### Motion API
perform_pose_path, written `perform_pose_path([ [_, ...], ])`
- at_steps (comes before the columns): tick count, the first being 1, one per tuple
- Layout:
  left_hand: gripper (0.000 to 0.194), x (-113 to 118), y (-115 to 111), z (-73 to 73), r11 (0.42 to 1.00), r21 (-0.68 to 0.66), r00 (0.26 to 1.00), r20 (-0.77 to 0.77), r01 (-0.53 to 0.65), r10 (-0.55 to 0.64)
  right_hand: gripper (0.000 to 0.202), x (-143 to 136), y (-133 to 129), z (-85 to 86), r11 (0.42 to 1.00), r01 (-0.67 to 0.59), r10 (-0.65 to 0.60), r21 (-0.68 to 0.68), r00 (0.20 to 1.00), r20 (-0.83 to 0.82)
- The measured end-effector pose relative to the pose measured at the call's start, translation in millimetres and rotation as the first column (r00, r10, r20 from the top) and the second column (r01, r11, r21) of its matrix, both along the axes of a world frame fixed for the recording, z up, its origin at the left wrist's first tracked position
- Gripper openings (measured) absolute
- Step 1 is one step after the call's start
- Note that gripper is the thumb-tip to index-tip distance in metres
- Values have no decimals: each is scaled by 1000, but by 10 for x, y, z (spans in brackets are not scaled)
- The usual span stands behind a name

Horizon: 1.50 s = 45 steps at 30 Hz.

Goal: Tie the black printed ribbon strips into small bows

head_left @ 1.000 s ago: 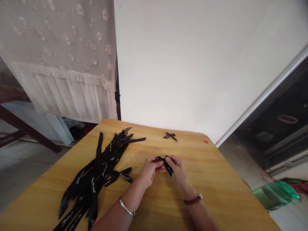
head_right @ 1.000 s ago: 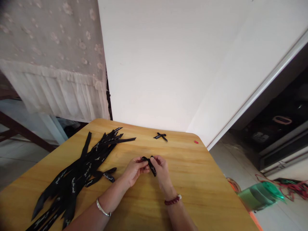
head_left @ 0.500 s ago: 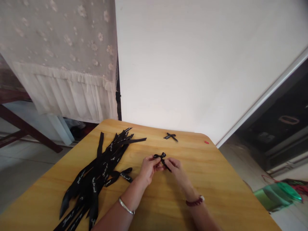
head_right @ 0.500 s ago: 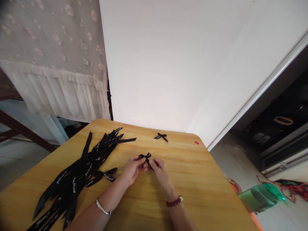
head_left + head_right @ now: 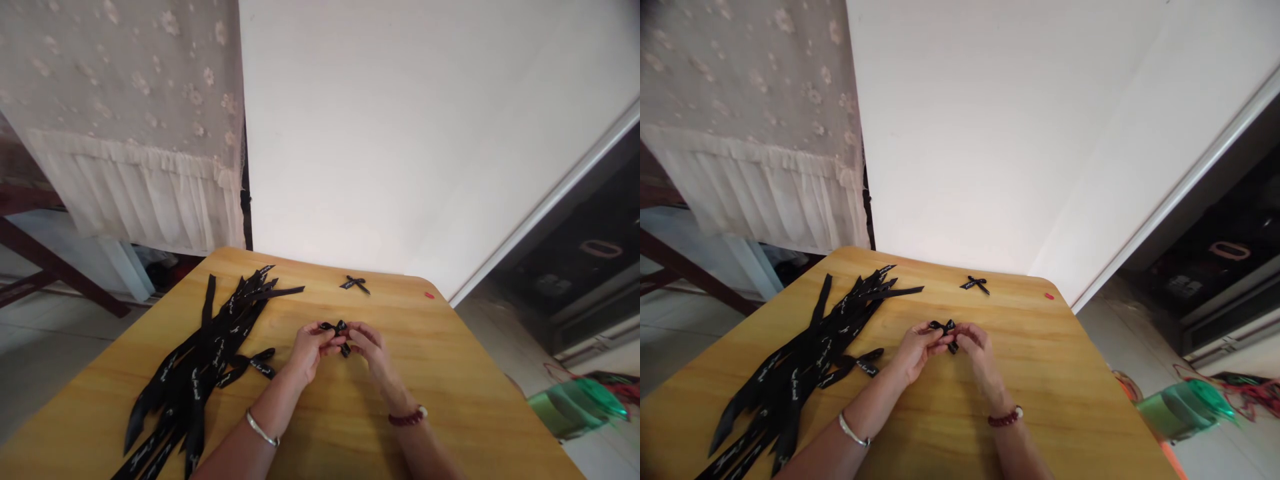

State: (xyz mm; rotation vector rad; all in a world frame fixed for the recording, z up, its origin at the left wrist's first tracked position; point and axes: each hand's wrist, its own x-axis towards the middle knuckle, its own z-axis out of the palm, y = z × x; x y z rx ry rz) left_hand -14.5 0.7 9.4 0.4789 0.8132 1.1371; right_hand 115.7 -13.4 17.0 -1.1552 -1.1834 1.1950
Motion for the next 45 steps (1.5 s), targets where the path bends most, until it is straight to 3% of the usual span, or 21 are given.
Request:
perform_pose_path([
  [5, 11, 27, -24, -25, 998, 35, 998, -12, 56, -56, 26, -32, -18, 36, 999, 31, -33, 42, 998, 45],
  [14, 16, 43, -44, -8, 992, 73, 994, -27, 105, -103, 29, -35, 47, -91, 988, 119, -136, 102, 975, 178],
  [23, 21, 129, -38, -85, 992, 58, 986, -120, -111, 117, 23, -119, -1, -111, 980, 118, -158, 160, 951, 265],
  [37, 21, 171, -38, -95, 987, 64, 980, -123, -147, 154, 22, -142, -8, -164, 959, 145, -226, 242, 909, 351],
  [41, 20, 127, -41, -47, 995, -1, 993, -59, -99, 99, 21, -141, -16, -110, 964, 143, -209, 223, 928, 308],
  [45, 20, 52, -49, 9, 996, -39, 993, 97, 78, -74, 23, -81, 7, -73, 972, 151, -197, 183, 942, 271],
])
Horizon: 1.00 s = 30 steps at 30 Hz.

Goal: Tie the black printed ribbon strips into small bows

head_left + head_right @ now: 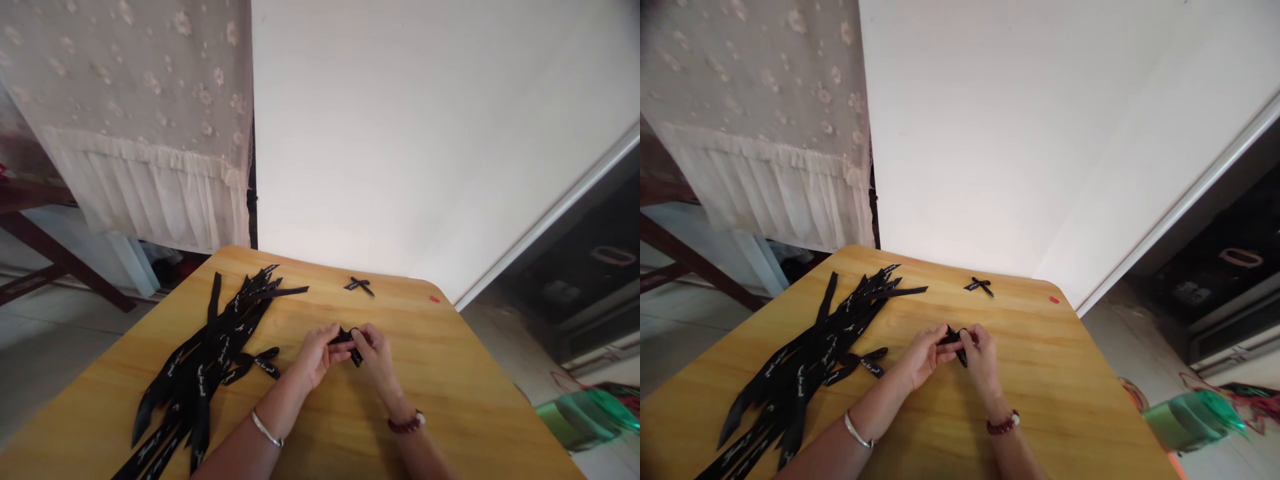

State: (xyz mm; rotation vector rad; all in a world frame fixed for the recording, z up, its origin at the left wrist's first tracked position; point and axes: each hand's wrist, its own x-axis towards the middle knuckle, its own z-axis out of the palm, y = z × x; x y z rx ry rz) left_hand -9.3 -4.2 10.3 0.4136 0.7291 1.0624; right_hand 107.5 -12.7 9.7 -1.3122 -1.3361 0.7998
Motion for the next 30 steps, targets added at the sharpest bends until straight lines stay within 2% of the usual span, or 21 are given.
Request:
perform_pose_path([
  [3, 18, -17, -4, -11, 995, 60, 997, -13, 76, -76, 24, 34, 16, -2, 1000, 16, -16, -1, 1000, 10],
  [7, 17, 5, -2, -54, 998, 56, 995, -96, 36, -30, 24, 33, 4, 35, 1000, 3, -3, -29, 1000, -6],
  [10, 15, 18, -8, -60, 996, 65, 987, -151, 61, -51, 25, 36, -8, 88, 999, -17, 17, -49, 1000, -4],
  [14, 13, 34, -38, -39, 987, 107, 967, -238, 120, -92, 28, 48, -3, 92, 995, -92, 93, -44, 995, 31],
  [18, 15, 62, -62, -35, 968, 180, 949, -290, 177, -119, 16, 28, 10, 38, 984, -176, 177, -30, 981, 80],
  [23, 10, 71, -51, -62, 951, 197, 927, -338, 237, -161, 13, -20, 24, 14, 970, -240, 241, -46, 970, 21],
  [26, 13, 50, -28, -76, 967, 170, 956, -255, 192, -145, 19, -16, 42, 18, 978, -200, 197, -53, 978, -64],
  [30, 15, 13, 5, -82, 994, 96, 993, -116, 43, -32, 38, 39, 52, -4, 985, -94, 56, -146, 967, -249],
])
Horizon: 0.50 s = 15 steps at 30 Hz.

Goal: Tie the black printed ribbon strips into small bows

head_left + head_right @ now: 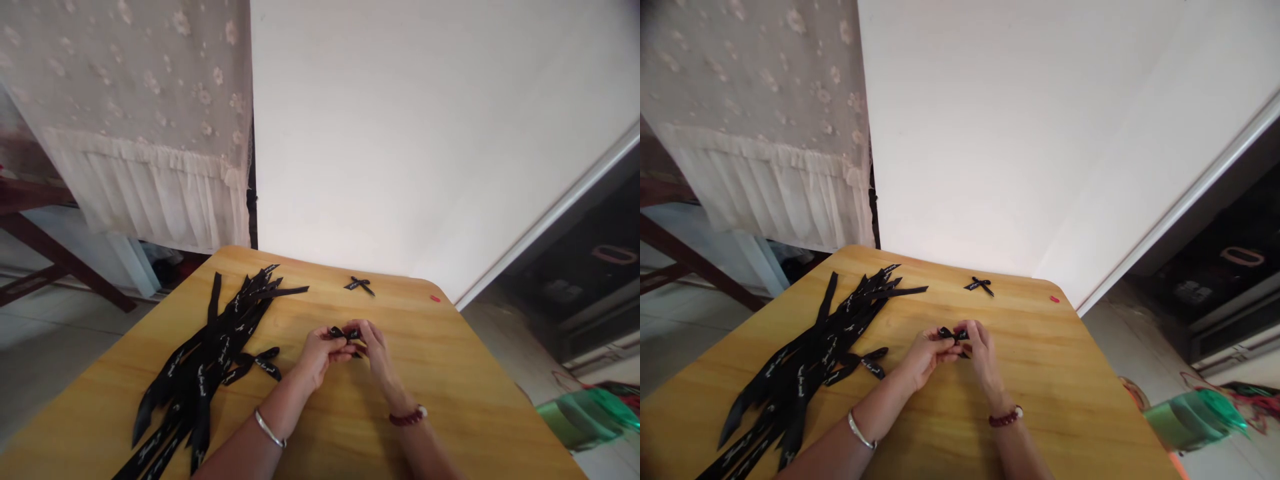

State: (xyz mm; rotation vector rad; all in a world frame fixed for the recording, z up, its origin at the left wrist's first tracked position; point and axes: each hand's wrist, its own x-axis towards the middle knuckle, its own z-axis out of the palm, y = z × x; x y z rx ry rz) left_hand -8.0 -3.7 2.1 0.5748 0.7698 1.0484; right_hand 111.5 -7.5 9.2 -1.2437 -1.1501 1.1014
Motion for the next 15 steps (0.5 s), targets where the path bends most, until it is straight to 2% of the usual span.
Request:
perform_pose_path([
  [4, 15, -9, 12, 2, 999, -9, 999, 15, -45, 45, 44, 28, -16, -36, 997, 48, -49, -68, 999, -12],
  [8, 16, 10, 8, 2, 998, -13, 998, -13, -59, 59, 34, 11, -8, -46, 999, 1, -7, 52, 994, 112],
  [11, 18, 16, 10, 0, 999, -9, 999, -18, -47, 47, 29, 4, 7, -43, 991, -9, -20, 133, 976, 217],
  [15, 20, 5, 15, -2, 1000, 11, 1000, -13, -18, 18, 29, -1, -4, -18, 993, 12, -37, 117, 977, 208],
])
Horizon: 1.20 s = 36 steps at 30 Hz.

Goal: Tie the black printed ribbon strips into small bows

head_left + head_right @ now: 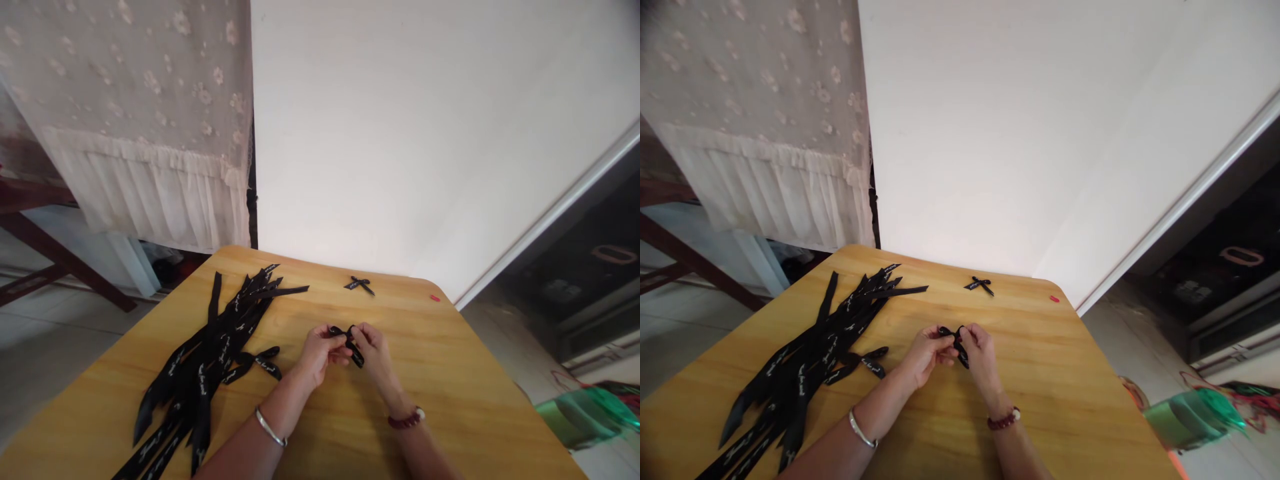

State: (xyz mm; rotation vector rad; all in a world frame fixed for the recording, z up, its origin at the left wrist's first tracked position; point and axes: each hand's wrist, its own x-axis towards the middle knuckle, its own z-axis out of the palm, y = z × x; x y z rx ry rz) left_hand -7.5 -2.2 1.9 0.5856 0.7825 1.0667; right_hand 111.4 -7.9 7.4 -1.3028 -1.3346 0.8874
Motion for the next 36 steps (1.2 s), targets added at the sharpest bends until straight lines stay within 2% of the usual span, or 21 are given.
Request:
perform_pose_path([
  [6, 20, 3, -8, -9, 1000, 11, 1000, -12, -6, 6, 30, -27, -28, 46, 1000, -30, 30, -2, 1000, -7],
  [13, 20, 15, -3, -6, 1000, -6, 1000, -11, 3, -4, 23, -37, -21, 25, 999, -43, 43, 4, 999, -19],
  [18, 24, 6, -9, 18, 999, -11, 999, -1, -49, 49, 24, -41, -35, 41, 997, -76, 75, -10, 994, -83],
  [25, 26, -9, -33, 98, 997, 25, 991, -109, -70, 72, 23, -24, -48, 92, 995, -73, 66, -61, 991, -117],
  [30, 28, -19, -26, 100, 996, 42, 984, -160, -78, 84, 26, -24, -61, 98, 991, -111, 100, -75, 985, -137],
  [36, 23, -90, 24, 113, 982, 15, 975, -113, -191, 191, 29, 2, -45, 111, 998, -27, 17, -65, 989, -150],
])
